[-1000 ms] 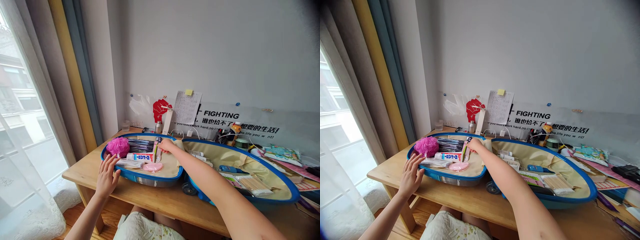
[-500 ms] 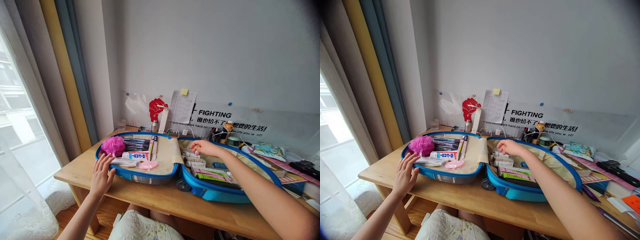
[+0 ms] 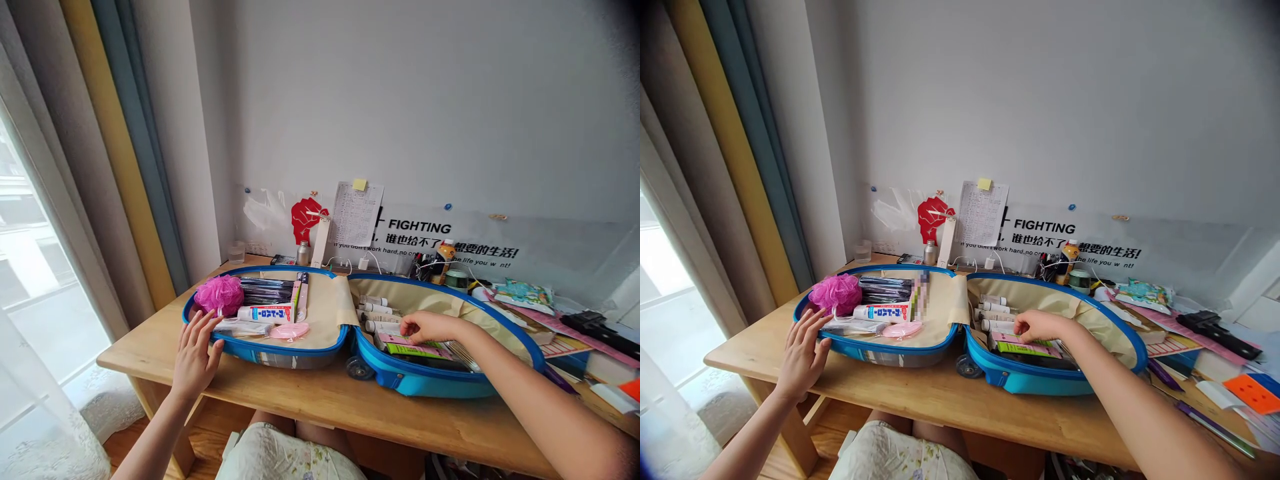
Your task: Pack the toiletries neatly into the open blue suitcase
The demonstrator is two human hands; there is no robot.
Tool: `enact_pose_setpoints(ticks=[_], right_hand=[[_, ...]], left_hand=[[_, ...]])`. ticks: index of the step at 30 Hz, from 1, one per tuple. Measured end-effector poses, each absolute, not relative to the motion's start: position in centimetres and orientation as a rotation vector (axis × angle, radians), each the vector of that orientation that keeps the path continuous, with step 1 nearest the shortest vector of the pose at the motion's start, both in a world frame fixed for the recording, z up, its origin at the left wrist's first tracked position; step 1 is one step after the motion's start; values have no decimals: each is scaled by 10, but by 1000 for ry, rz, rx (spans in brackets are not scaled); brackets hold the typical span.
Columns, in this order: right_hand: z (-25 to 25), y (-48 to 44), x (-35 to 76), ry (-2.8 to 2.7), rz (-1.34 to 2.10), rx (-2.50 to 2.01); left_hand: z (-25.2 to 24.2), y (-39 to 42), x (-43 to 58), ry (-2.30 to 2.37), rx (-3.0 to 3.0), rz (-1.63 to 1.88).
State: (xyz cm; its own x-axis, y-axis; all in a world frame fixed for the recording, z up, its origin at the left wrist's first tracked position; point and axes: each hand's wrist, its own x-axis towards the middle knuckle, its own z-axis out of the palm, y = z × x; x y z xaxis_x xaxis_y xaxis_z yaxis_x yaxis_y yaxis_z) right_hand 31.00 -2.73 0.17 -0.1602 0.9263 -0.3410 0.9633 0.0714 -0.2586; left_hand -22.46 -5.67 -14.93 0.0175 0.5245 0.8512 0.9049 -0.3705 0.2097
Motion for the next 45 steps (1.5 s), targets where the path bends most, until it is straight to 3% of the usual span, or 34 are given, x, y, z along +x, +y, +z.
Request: enact_pose_setpoints(ticks=[20, 29, 33, 39, 45], right_hand=[[-2, -30, 301, 2314, -482, 2049], [24, -16, 295, 2490, -305, 2457], [40, -2, 266, 2712, -464, 2633], [45, 24, 186, 2817, -922, 2513], [31, 52, 117, 2641, -951, 2390]], left_hand=[[-149, -57, -223, -1467, -1903, -1316], [-148, -57, -223, -1461, -1901, -1325], [-148, -57, -223, -1500, -1898, -1332], [-149, -57, -223, -1493, -1900, -1337], [-148, -57, -223, -1456, -1901, -1327]])
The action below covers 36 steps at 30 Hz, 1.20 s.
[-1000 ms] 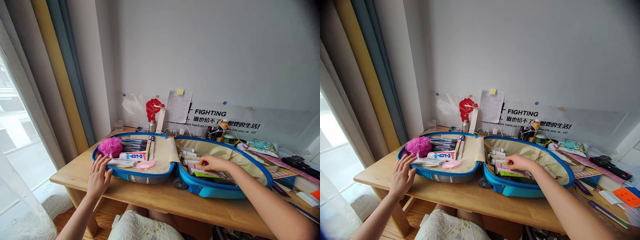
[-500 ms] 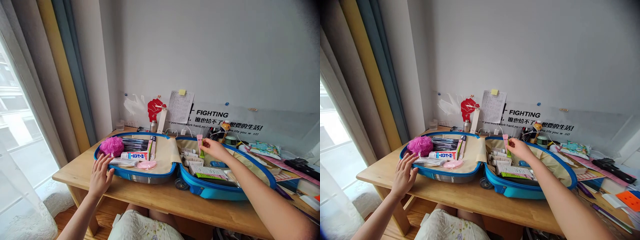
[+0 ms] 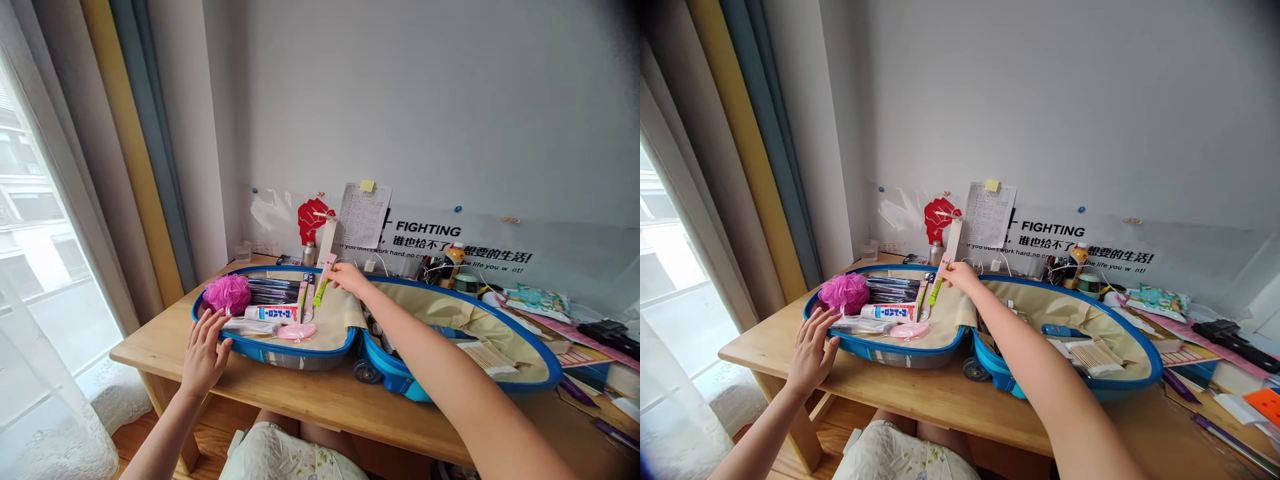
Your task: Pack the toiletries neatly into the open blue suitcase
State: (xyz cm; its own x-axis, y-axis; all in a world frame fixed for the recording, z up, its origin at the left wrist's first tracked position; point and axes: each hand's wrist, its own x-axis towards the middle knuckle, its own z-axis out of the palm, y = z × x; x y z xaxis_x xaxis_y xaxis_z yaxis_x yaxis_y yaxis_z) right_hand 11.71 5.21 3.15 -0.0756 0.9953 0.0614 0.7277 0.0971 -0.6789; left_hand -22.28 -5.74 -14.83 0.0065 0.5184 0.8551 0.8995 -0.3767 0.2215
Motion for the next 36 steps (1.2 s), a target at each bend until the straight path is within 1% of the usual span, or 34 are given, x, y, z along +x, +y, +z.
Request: enact_pose_setpoints(ticks=[6, 13, 22, 36], right_hand=[[16, 69, 83, -1999, 680, -1904], [2, 72, 77, -2055, 708, -2023], [-1, 65, 68, -2070, 644, -2182], [0, 59, 64, -2211, 529, -2217]], left_hand=[[-150, -57, -223, -1467, -1901, -1320], [-150, -57, -224, -1445, -1906, -1295], [-148, -58, -223, -1414, -1898, -1277], [-149, -58, -223, -1453, -1905, -1298]])
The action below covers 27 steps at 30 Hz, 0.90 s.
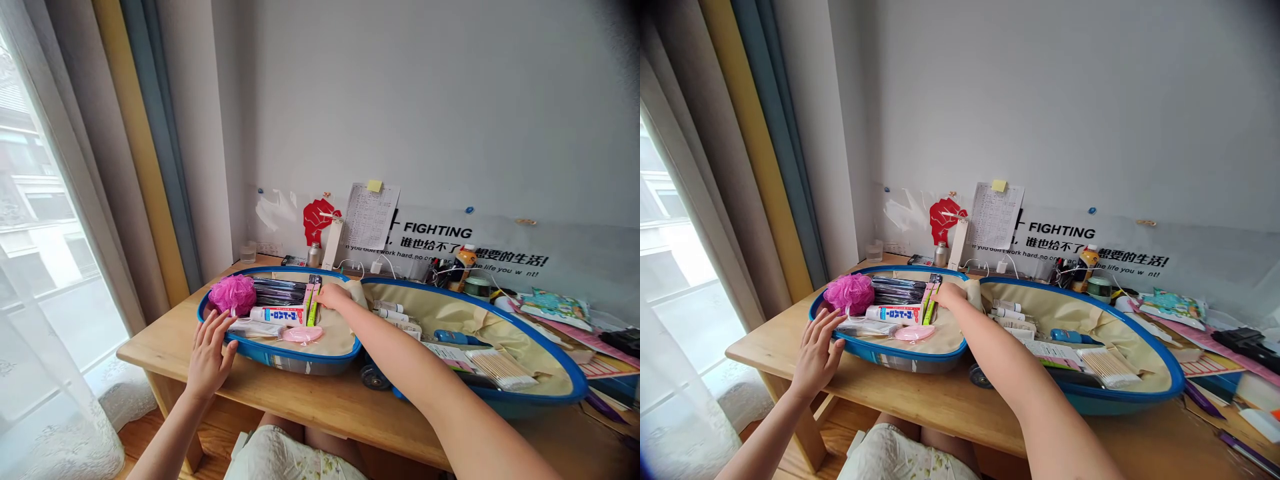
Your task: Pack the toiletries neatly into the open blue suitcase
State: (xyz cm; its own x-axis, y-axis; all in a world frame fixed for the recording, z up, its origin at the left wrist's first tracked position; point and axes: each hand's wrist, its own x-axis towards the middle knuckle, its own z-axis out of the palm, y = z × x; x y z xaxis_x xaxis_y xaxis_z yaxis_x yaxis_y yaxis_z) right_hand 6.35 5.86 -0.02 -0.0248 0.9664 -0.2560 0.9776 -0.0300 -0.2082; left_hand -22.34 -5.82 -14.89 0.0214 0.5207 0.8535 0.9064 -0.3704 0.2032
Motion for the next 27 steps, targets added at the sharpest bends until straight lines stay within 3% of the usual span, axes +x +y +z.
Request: enact_pose_setpoints(ticks=[11, 19, 27], right_hand=[[3, 57, 67, 2290, -493, 2225], [62, 40, 130, 2737, -315, 2321], [59, -30, 238, 2591, -524, 1878]], left_hand=[[-150, -57, -224, -1451, -1902, -1286], [-149, -57, -223, -1443, -1899, -1298], [-150, -57, -223, -1482, -1899, -1314]])
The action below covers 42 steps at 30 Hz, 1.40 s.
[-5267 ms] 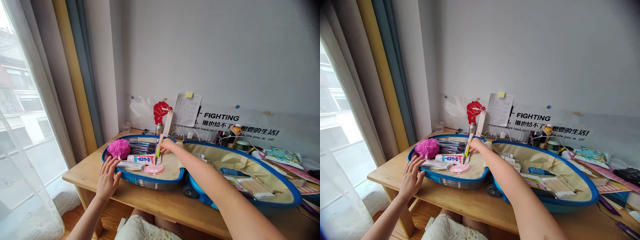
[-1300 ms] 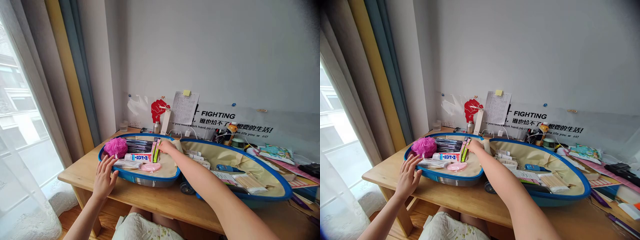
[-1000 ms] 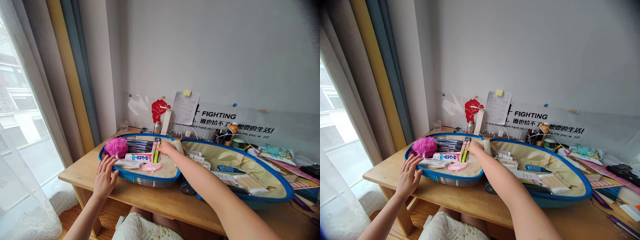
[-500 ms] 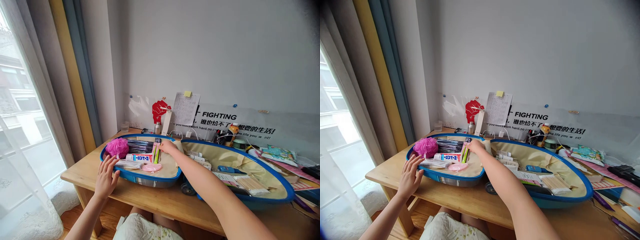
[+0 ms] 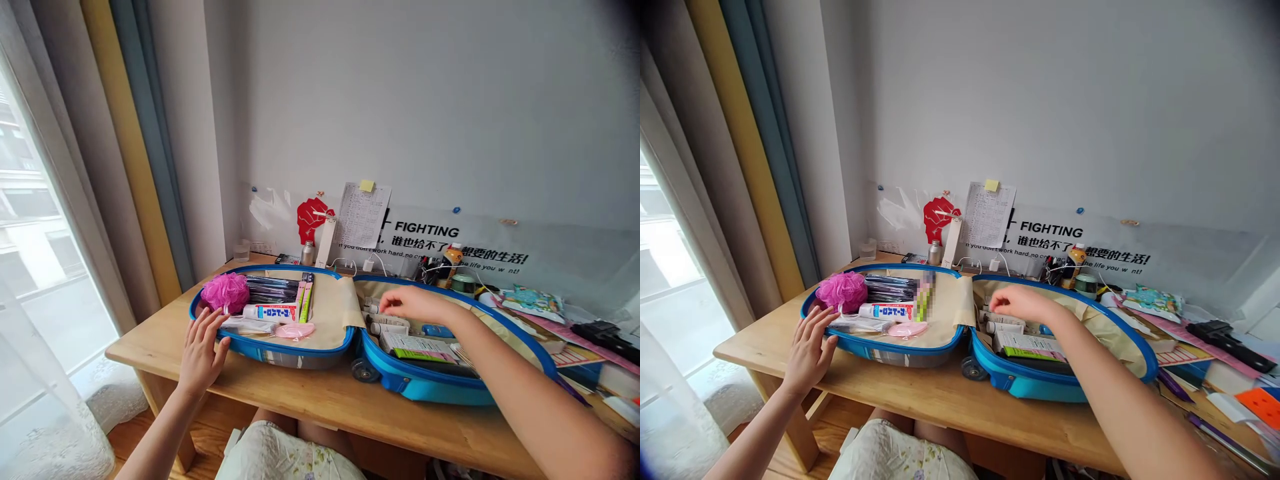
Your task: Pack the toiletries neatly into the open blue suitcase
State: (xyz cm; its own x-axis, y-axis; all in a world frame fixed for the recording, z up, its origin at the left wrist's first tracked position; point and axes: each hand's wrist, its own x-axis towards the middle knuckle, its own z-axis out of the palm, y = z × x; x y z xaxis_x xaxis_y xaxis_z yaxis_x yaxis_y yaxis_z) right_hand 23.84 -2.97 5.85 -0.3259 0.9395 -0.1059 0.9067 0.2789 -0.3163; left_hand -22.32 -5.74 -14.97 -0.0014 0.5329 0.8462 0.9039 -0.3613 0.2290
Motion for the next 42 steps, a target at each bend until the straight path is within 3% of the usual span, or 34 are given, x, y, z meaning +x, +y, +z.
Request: enact_pose_setpoints(ticks=[9, 36, 42], right_hand=[[17, -60, 290, -2425, 478, -2208], [9, -58, 283, -2419, 489, -2242], [30, -48, 281, -2222, 506, -2135]], left_hand=[[-150, -56, -224, -1438, -1899, -1313], [-149, -56, -222, -1467, -1906, -1347], [-150, -56, -222, -1470, -1908, -1347]])
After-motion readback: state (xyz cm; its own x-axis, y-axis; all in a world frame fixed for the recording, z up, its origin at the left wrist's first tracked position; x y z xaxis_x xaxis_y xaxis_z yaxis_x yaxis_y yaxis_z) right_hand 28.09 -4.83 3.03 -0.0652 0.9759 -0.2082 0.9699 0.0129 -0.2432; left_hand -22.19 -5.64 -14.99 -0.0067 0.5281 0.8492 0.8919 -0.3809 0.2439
